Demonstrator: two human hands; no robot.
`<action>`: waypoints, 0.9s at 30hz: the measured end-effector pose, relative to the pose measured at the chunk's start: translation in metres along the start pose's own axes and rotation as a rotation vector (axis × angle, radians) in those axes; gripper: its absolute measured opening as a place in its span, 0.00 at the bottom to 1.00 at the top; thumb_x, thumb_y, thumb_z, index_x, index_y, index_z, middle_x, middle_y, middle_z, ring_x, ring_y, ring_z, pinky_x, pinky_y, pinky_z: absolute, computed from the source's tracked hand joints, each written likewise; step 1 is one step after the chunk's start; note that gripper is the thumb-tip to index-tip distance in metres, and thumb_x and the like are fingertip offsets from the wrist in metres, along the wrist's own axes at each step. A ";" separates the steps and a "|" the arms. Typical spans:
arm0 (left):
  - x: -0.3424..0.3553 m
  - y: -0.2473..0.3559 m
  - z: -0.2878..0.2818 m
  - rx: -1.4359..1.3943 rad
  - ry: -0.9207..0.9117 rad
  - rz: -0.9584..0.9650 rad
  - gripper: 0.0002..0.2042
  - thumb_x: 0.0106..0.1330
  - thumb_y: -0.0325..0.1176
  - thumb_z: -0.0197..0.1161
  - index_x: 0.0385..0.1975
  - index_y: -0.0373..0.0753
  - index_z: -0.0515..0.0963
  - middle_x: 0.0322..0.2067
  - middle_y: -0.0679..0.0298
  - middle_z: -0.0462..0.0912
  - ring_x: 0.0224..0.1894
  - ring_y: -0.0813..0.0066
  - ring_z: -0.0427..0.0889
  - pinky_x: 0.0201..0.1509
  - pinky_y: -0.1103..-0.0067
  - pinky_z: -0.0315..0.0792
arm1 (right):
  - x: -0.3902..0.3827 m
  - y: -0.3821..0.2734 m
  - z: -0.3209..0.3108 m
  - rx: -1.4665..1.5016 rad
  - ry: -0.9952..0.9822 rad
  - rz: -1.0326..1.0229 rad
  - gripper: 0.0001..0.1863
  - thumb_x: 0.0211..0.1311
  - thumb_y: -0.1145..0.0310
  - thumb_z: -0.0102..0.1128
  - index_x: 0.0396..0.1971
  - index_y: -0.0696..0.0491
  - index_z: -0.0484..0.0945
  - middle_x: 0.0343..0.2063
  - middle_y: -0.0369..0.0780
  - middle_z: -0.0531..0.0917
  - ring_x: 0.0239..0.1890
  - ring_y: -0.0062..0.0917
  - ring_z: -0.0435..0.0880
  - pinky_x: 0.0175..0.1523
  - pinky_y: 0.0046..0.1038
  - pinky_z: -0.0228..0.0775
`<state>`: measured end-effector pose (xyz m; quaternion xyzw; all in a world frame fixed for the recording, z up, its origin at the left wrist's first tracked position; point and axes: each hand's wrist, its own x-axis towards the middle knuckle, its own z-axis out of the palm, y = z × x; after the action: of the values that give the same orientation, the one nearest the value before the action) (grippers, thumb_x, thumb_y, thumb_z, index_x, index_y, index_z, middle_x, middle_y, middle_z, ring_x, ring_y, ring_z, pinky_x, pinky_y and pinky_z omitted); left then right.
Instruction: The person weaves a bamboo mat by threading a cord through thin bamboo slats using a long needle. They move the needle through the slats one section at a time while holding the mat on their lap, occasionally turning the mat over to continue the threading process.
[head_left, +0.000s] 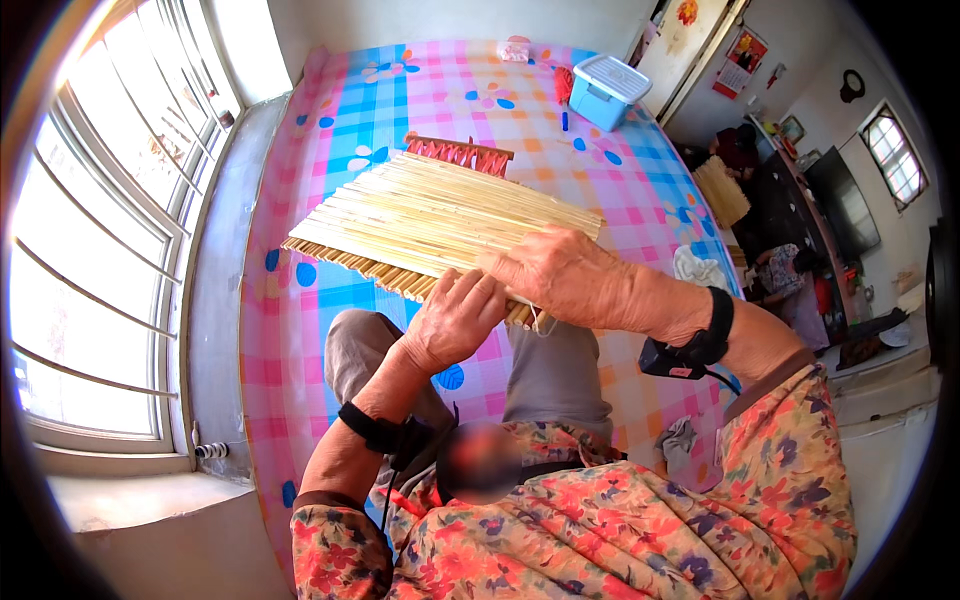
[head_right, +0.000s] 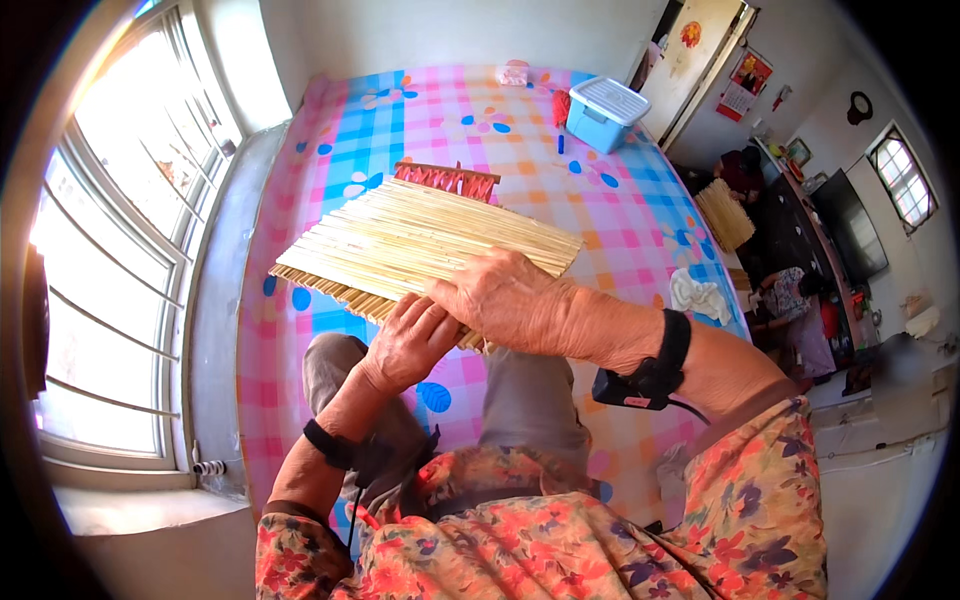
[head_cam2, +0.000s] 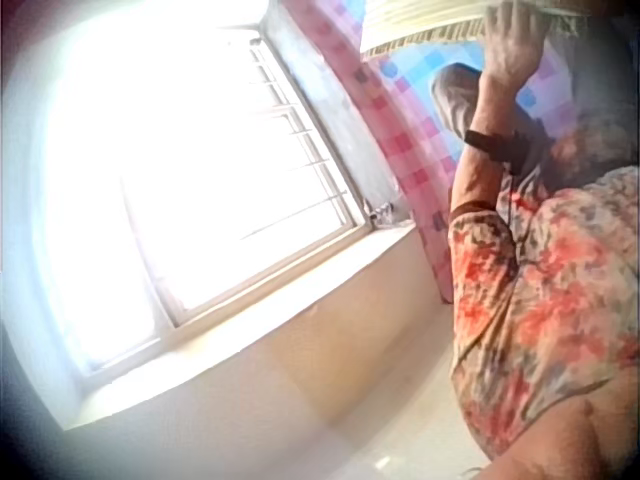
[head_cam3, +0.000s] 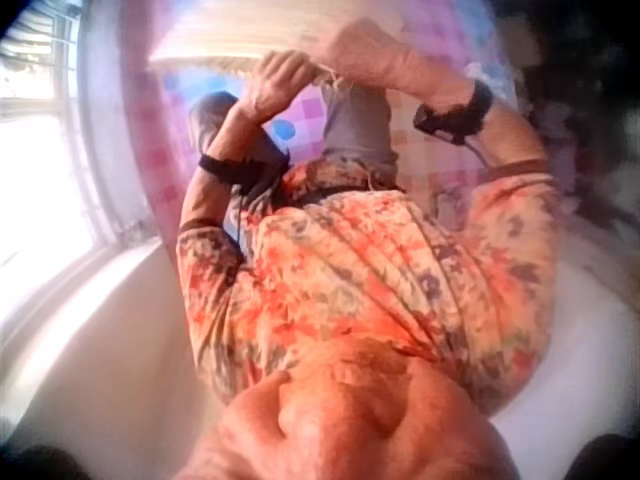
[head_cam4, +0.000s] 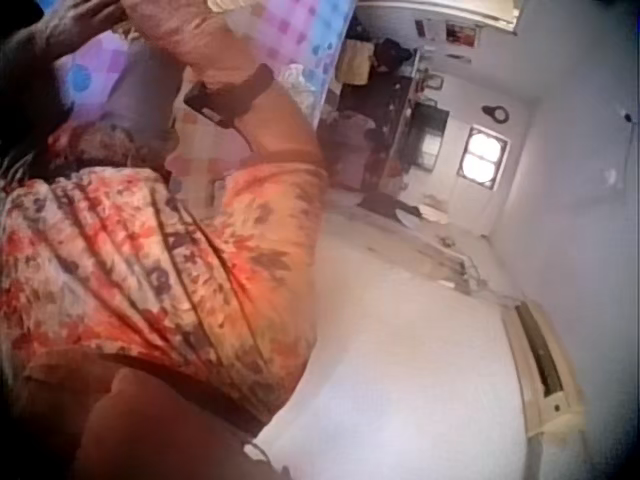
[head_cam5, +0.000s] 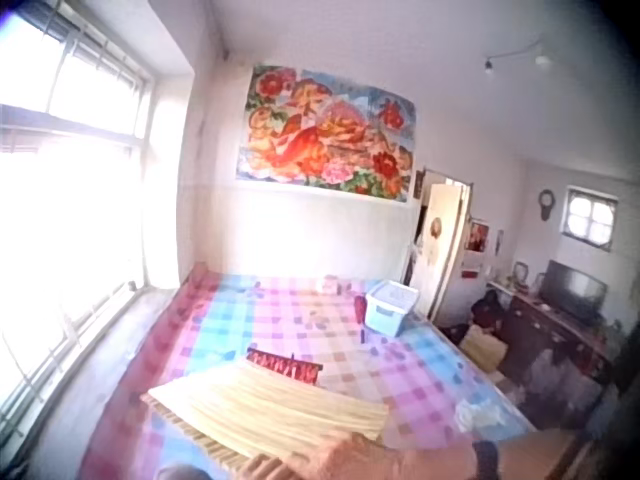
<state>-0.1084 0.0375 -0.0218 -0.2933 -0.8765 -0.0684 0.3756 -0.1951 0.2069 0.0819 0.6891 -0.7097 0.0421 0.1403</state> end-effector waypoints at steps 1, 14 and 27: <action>0.000 0.000 -0.001 -0.009 -0.021 -0.002 0.10 0.53 0.31 0.59 0.33 0.35 0.74 0.31 0.62 0.72 0.37 0.66 0.74 0.38 0.70 0.68 | -0.001 -0.001 0.002 0.004 0.018 -0.021 0.20 0.51 0.69 0.59 0.47 0.57 0.73 0.29 0.41 0.82 0.34 0.32 0.84 0.39 0.32 0.77; -0.016 0.006 0.009 -0.052 -0.021 -0.057 0.11 0.55 0.33 0.59 0.37 0.38 0.76 0.36 0.59 0.74 0.41 0.61 0.75 0.42 0.66 0.69 | 0.001 -0.008 0.029 -0.126 -0.224 -0.053 0.19 0.52 0.68 0.58 0.43 0.60 0.72 0.22 0.41 0.80 0.25 0.30 0.84 0.31 0.29 0.76; -0.016 0.005 0.023 -0.044 0.040 -0.048 0.15 0.50 0.33 0.56 0.36 0.32 0.76 0.39 0.51 0.76 0.45 0.55 0.76 0.45 0.59 0.71 | -0.001 -0.025 0.030 -0.397 -0.339 0.048 0.27 0.51 0.67 0.55 0.52 0.63 0.72 0.19 0.36 0.78 0.21 0.24 0.80 0.27 0.24 0.71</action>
<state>-0.1109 0.0419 -0.0498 -0.2791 -0.8739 -0.1025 0.3846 -0.1744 0.1991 0.0497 0.6280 -0.7338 -0.2107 0.1509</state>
